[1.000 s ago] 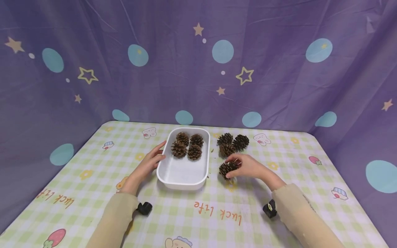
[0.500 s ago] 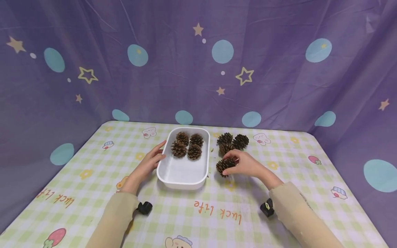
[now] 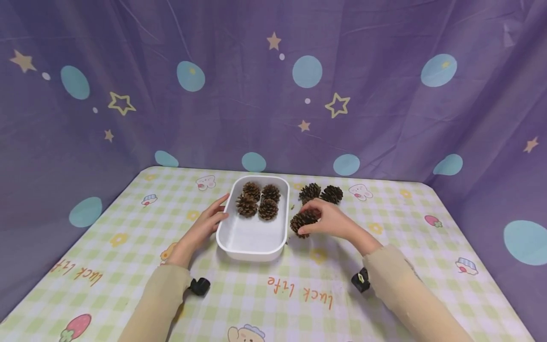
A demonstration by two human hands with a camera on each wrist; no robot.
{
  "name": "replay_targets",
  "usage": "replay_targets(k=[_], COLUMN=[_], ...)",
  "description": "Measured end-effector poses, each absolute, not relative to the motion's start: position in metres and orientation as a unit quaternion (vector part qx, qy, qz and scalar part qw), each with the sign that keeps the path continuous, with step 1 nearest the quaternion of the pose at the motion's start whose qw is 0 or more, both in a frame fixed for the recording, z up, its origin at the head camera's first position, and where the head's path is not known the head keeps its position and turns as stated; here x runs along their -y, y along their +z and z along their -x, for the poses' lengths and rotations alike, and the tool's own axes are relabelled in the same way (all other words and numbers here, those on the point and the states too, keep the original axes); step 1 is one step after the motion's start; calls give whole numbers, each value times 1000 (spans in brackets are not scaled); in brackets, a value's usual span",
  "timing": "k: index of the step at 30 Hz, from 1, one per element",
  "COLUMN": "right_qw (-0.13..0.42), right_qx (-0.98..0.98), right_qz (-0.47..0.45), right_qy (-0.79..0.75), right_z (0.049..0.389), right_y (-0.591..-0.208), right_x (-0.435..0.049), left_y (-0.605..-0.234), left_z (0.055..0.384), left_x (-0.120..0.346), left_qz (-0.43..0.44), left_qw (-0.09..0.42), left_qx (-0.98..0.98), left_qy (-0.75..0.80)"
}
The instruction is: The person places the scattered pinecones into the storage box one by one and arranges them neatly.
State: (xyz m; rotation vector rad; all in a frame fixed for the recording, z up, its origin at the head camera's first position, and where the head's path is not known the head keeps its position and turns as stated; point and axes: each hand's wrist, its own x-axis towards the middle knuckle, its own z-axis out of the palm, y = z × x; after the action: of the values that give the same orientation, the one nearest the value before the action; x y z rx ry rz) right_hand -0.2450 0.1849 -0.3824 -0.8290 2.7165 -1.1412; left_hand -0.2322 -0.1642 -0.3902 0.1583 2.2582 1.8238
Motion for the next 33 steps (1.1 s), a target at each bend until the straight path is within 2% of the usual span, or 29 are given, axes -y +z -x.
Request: replay_targets(k=[6,13,26,33], right_qw=[31,26,54,42], right_qx=[-891,-893,-898,-900], right_qz=[271,277,293,310], right_qy=[-362,-355,-324,-302], right_z=[247,251,253,254], right_y=[-376,-370,-357,-352], right_x=[-174,-166,-163,-160], left_y=[-392,-416,-413,-401], left_z=[233,247,246,241], left_x=[165,171,170,170], left_qz=[-50,-59,-70,-63], left_qw=[116,110,115,132], left_qx=[-775,-782,-773,-761], left_qy=[619,611,620,632])
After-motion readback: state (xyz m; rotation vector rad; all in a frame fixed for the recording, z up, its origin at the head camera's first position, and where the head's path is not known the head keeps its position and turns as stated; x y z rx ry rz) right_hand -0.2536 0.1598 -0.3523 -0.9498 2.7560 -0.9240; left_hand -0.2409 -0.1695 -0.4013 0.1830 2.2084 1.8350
